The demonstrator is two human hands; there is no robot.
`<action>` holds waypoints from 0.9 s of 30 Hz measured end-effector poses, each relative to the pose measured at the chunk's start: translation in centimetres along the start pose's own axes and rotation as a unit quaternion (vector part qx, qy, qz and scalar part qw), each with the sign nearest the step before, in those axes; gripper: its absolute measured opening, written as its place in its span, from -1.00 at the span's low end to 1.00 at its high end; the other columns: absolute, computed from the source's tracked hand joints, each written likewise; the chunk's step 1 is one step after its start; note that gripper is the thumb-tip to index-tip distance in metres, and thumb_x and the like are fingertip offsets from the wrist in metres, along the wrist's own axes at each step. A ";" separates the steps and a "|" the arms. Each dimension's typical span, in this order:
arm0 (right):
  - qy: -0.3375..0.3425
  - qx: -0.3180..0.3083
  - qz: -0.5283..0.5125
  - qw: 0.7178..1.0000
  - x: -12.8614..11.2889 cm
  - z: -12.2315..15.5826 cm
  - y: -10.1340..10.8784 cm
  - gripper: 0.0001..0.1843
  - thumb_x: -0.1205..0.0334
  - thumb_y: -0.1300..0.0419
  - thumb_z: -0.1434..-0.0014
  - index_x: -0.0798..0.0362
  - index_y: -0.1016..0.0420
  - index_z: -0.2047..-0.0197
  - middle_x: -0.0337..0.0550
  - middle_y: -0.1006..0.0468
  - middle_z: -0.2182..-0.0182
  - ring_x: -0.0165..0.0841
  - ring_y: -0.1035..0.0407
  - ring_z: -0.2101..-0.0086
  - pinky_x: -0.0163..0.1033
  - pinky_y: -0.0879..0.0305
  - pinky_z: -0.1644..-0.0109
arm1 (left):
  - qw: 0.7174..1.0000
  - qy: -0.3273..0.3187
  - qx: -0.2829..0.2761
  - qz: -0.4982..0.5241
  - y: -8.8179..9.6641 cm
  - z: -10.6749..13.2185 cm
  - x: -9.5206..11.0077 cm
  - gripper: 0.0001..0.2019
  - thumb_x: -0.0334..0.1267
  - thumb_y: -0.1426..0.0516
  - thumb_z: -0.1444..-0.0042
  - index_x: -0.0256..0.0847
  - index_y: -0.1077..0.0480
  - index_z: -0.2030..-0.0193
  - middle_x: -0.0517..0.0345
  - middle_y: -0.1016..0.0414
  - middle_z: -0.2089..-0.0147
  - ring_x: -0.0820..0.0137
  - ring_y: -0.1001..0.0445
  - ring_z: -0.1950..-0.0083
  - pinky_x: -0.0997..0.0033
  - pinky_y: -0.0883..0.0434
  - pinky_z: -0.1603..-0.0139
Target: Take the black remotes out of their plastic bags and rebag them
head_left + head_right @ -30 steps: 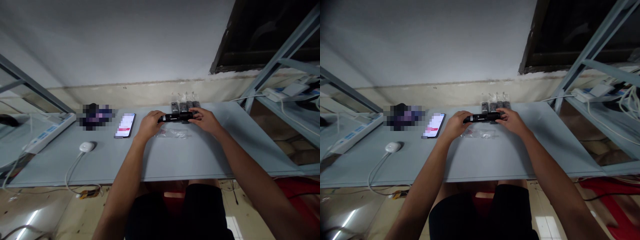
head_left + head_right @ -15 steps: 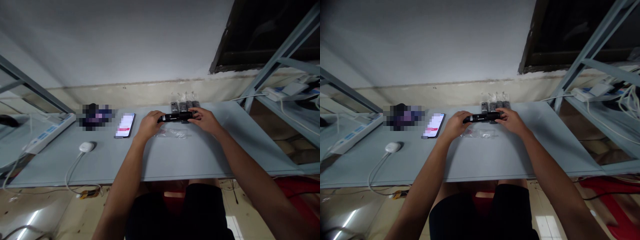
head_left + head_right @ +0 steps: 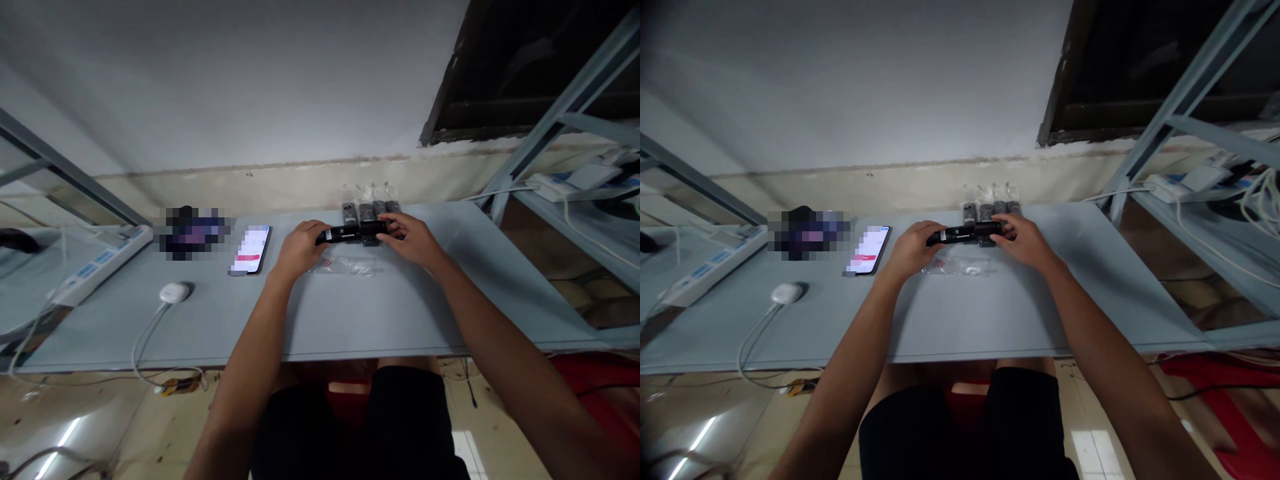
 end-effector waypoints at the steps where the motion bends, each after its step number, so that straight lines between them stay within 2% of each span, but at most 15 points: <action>1: -0.001 0.006 -0.012 1.000 -0.1 0.0 0.0 -0.47 -0.03 -0.44 -0.12 -0.06 -0.62 -0.13 -0.07 -0.66 0.18 -0.24 -0.57 0.31 -0.01 -0.59 0.11 | 1.000 -0.004 0.001 -0.002 0.0 0.0 0.0 -0.61 -0.40 -0.27 -0.21 -0.09 -0.49 -0.17 0.08 -0.59 -0.15 0.18 -0.51 -0.15 0.12 -0.48 -0.17; 4: -0.029 0.025 -0.081 0.996 -0.4 0.0 -0.2 -0.50 -0.19 -0.36 -0.18 0.00 -0.64 -0.03 -0.08 -0.67 0.27 -0.22 -0.61 0.34 -0.06 -0.62 0.17 | 1.000 -0.014 0.002 -0.014 -0.2 0.0 0.1 -0.61 -0.39 -0.27 -0.23 -0.10 -0.48 -0.19 0.06 -0.58 -0.16 0.16 -0.51 -0.16 0.11 -0.49 -0.16; 8: -0.083 0.028 -0.127 0.988 -0.6 0.1 -0.5 -0.40 -0.34 -0.37 -0.11 0.06 -0.66 0.11 -0.11 -0.66 0.40 -0.23 -0.60 0.47 -0.11 -0.62 0.34 | 0.999 -0.046 -0.002 -0.015 -0.7 -0.1 1.3 -0.62 -0.38 -0.25 -0.26 -0.13 -0.47 -0.21 0.04 -0.57 -0.18 0.16 -0.50 -0.17 0.11 -0.50 -0.17; 12: -0.104 -0.030 -0.107 0.988 -0.7 0.4 -1.0 -0.40 -0.35 -0.36 -0.12 0.04 -0.69 0.12 -0.12 -0.68 0.38 -0.21 -0.62 0.44 -0.09 -0.64 0.31 | 0.995 -0.097 -0.002 -0.014 -1.1 -0.1 3.0 -0.62 -0.37 -0.22 -0.29 -0.14 -0.46 -0.24 0.00 -0.56 -0.18 0.15 -0.49 -0.19 0.08 -0.48 -0.22; 16: -0.109 -0.071 -0.089 0.988 -0.7 0.5 -1.3 -0.49 -0.28 -0.34 -0.17 0.01 -0.70 0.14 -0.14 -0.68 0.38 -0.23 -0.60 0.44 -0.11 -0.62 0.30 | 0.993 -0.115 -0.006 -0.015 -1.3 0.0 3.8 -0.61 -0.36 -0.20 -0.31 -0.14 -0.45 -0.26 -0.02 -0.56 -0.19 0.15 -0.48 -0.19 0.05 -0.48 -0.23; 20: -0.117 -0.085 -0.083 0.986 -0.7 0.5 -1.3 -0.55 -0.23 -0.34 -0.19 -0.01 -0.71 0.15 -0.19 -0.60 0.51 -0.31 -0.48 0.54 -0.18 -0.50 0.41 | 0.992 -0.124 -0.011 0.002 -1.3 0.1 3.9 -0.58 -0.33 -0.16 -0.36 -0.08 -0.41 -0.33 -0.01 -0.54 -0.22 0.18 -0.47 -0.22 0.06 -0.48 -0.24; 24: -0.115 -0.117 -0.072 0.984 -1.3 0.7 -1.3 -0.56 -0.23 -0.34 -0.17 0.00 -0.69 0.25 -0.21 -0.56 0.52 -0.40 -0.31 0.60 -0.28 -0.27 0.56 | 0.987 -0.159 -0.021 0.025 -1.6 0.2 4.4 -0.61 -0.28 -0.12 -0.40 -0.04 -0.41 -0.33 0.01 -0.53 -0.23 0.21 -0.48 -0.22 0.07 -0.49 -0.25; 27: -0.115 -0.144 -0.088 0.979 -1.8 0.8 -1.2 -0.56 -0.23 -0.37 -0.12 0.02 -0.61 0.33 -0.23 -0.53 0.53 -0.43 -0.29 0.58 -0.32 -0.19 0.57 | 0.984 -0.177 -0.019 0.026 -1.7 0.2 4.6 -0.62 -0.29 -0.11 -0.41 -0.03 -0.43 -0.33 0.00 -0.53 -0.25 0.21 -0.48 -0.23 0.06 -0.49 -0.25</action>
Point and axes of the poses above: each hand's wrist, its own z-axis away from the middle knuckle, its own y-axis out of the back of the hand, x = y × z, the point moved 3 cm from there along -z, towards the middle knuckle
